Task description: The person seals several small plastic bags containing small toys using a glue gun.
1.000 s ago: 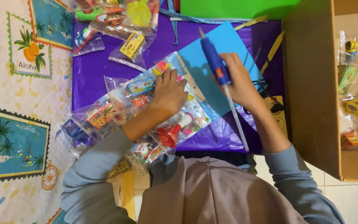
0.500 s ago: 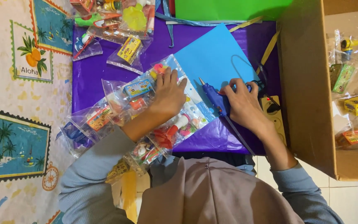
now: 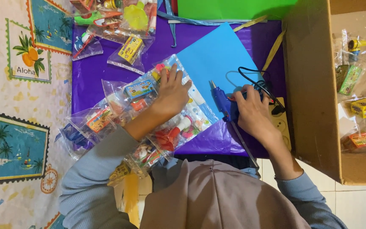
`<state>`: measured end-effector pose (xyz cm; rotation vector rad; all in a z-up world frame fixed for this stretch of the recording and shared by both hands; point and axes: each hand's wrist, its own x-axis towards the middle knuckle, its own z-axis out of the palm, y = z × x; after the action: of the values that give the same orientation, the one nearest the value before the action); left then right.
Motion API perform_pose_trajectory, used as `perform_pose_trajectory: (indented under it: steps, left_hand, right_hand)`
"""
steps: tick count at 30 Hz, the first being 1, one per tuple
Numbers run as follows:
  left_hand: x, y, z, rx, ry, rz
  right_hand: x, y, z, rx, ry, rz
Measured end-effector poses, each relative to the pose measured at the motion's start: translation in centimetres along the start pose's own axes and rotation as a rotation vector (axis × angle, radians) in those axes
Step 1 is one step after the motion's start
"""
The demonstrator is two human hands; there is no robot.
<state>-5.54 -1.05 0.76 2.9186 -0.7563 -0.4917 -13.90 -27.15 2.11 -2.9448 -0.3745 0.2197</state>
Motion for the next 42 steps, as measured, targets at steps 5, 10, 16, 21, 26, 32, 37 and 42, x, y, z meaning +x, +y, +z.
perform_pose_trajectory:
  steps: [5,10,16,21,26,32,37,42]
  left_hand:
    - [-0.3,-0.2,-0.1,-0.066,0.06,-0.005]
    - [-0.6,-0.6,-0.4,-0.146,0.165,0.013]
    - [-0.6,-1.3,0.5,-0.222,0.238,0.062]
    - [-1.1,-2.0,0.4,-0.238,0.316,0.059]
    - [-1.8,-2.7,-0.1,-0.273,0.371,0.066]
    - [-1.6,-3.3,0.7,-0.295,0.418,0.043]
    - [-2.2,-2.9,-0.2,-0.295,0.409,0.029]
    - [-2.5,-2.9,-0.5,-0.368,0.415,0.02]
  right_hand:
    - [-0.8,-0.9,-1.9,-0.045,0.016,-0.056]
    - [-0.4,-2.4,-4.0,0.013,0.011,-0.087]
    - [1.7,-5.3,-4.1,-0.052,0.073,-0.276]
    - [3.4,-6.9,-3.1,-0.071,0.127,-0.335]
    - [5.8,-7.0,-0.3,-0.16,0.303,-0.36]
    - [6.7,-7.4,2.7,-0.164,0.289,-0.295]
    - [6.8,-7.2,3.4,-0.137,0.244,-0.29]
    - [6.3,-7.6,2.5,-0.129,0.259,-0.322]
